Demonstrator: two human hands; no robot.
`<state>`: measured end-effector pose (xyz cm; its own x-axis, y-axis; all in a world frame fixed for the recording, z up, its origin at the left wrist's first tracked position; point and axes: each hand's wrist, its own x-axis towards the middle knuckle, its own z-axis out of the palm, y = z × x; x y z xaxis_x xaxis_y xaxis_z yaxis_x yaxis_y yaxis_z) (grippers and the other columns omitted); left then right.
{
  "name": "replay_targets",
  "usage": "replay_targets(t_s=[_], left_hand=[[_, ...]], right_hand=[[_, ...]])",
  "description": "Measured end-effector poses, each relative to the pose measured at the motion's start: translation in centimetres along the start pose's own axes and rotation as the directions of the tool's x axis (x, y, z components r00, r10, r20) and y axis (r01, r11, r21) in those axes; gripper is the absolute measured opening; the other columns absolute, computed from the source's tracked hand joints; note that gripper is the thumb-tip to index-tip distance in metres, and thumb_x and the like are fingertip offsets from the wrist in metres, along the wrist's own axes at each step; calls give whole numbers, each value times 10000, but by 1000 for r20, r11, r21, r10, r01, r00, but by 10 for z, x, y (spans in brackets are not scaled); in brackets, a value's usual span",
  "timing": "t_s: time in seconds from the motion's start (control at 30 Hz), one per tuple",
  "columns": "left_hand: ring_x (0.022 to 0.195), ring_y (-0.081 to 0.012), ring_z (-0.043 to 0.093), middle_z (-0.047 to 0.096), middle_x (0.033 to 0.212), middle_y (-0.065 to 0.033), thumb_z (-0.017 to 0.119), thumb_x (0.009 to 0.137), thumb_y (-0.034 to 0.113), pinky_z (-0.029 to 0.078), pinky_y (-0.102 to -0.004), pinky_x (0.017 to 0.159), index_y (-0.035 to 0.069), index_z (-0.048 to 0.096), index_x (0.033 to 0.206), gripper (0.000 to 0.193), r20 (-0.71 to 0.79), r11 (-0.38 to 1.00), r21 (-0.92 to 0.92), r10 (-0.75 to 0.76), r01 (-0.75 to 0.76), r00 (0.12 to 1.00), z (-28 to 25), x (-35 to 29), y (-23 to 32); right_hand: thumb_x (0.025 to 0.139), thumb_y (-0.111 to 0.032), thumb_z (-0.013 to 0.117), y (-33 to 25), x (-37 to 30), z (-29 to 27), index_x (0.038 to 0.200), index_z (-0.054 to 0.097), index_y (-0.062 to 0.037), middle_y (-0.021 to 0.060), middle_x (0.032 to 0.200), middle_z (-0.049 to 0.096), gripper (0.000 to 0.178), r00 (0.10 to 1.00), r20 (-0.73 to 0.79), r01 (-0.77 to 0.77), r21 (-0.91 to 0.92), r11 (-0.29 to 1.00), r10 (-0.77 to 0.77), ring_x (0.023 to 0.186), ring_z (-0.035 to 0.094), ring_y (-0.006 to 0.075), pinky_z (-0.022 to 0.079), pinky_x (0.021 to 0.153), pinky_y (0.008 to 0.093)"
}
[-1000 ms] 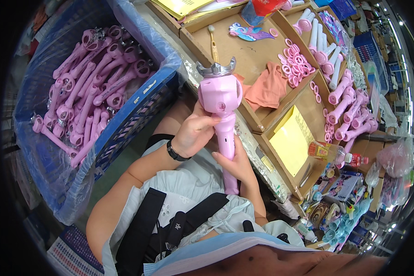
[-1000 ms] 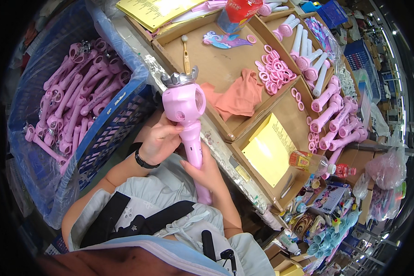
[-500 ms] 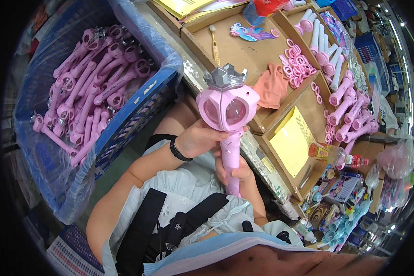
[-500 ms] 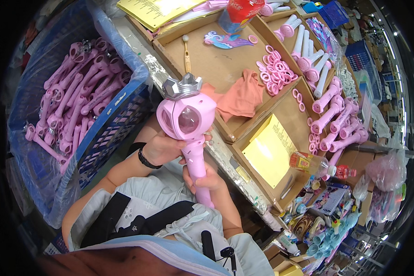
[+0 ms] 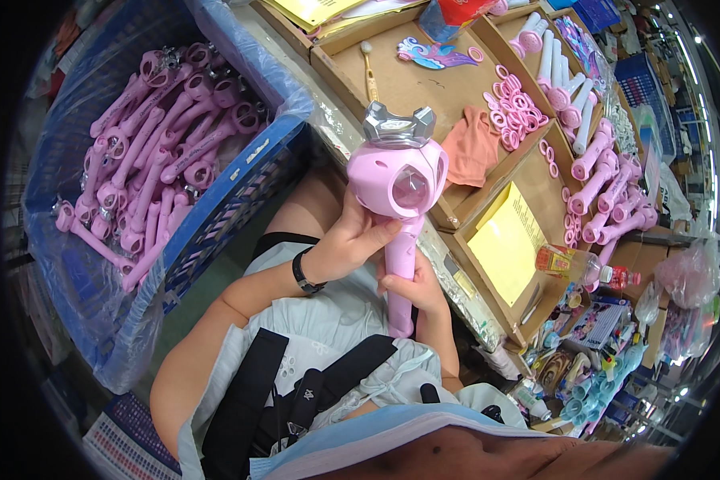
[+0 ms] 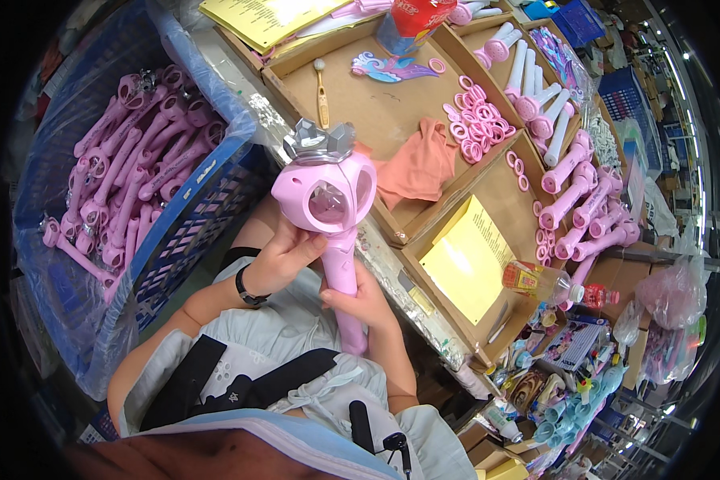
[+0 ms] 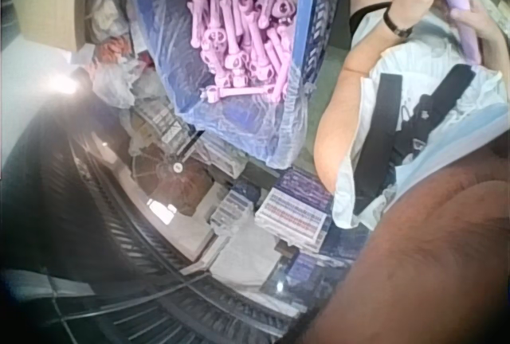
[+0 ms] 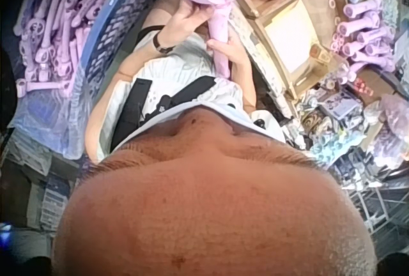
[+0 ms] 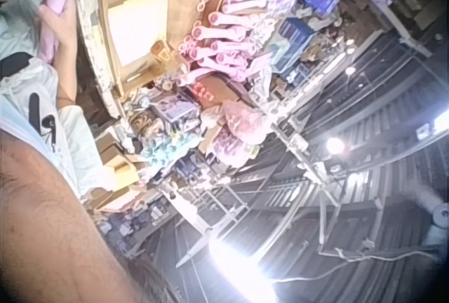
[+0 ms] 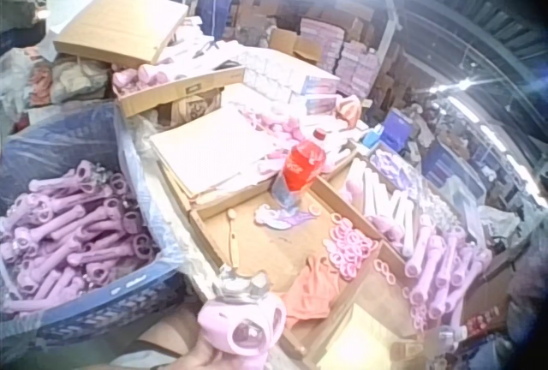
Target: The person assembles pink light sticks by attaching a crown-shaped top piece, wiping the handle with a cloth, and applying a small sticker. The person repeats this process for multiple light sticks.
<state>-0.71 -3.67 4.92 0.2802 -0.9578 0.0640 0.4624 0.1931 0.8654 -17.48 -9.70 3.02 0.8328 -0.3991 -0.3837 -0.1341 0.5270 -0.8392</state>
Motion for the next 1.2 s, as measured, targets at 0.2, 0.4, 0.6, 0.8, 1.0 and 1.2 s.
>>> replay_targets(t_s=[0.2, 0.4, 0.6, 0.8, 1.0, 1.2], left_hand=[[1277, -177, 344, 295, 1375, -96, 563, 883, -9, 317, -346, 1049, 95, 42, 1430, 762, 30, 999, -24, 32, -32, 999, -2, -2, -3], [1288, -176, 338, 284, 1385, -92, 582, 855, -47, 316, -347, 1054, 108, 24, 1433, 818, 10, 994, -104, 32, -31, 999, 0, -3, -1], [1280, -171, 346, 302, 1376, -84, 603, 850, -27, 318, -323, 1051, 85, 60, 1432, 803, -21, 976, -176, -132, 126, 991, -4, 0, 4], [1197, -165, 448, 440, 1306, -98, 585, 863, 12, 365, -317, 1015, 28, 247, 1382, 620, 62, 966, -152, -203, 210, 977, -4, 6, -2], [1075, -167, 522, 526, 1139, -110, 628, 841, 74, 430, -316, 934, 4, 287, 1308, 583, 75, 960, -45, -271, 275, 960, -7, 7, -4], [1031, -190, 580, 573, 1117, -101, 588, 841, 33, 470, -341, 903, 16, 386, 1263, 468, -38, 979, -113, -177, 172, 983, -17, 13, 4]], right_hand=[[736, -102, 742, -4, 0, 11, 1170, 480, -9, 47, 926, 587, 515, 980, -167, 64, -259, 964, -110, 818, 582, 126, 505, 698, 283], [728, -103, 742, -11, -2, 15, 1170, 501, -12, 36, 947, 597, 511, 975, -179, 64, -334, 940, -130, 838, 574, 114, 469, 750, 273], [737, -146, 739, -10, 1, 26, 1196, 507, -8, 83, 997, 631, 533, 940, -279, 65, -417, 907, -196, 897, 602, 159, 474, 794, 302], [739, -163, 732, -12, 9, 33, 1144, 518, 0, 150, 1031, 622, 487, 879, -413, -38, -559, 828, -238, 928, 623, 208, 481, 791, 317], [736, -178, 743, 0, 16, 27, 1197, 476, 5, 160, 1018, 614, 563, 894, -293, 128, -556, 822, -337, 931, 622, 229, 481, 797, 330], [752, -219, 734, 17, 0, 27, 1231, 443, 9, 166, 998, 616, 606, 962, -262, -73, -534, 842, -83, 882, 619, 203, 484, 773, 331]])
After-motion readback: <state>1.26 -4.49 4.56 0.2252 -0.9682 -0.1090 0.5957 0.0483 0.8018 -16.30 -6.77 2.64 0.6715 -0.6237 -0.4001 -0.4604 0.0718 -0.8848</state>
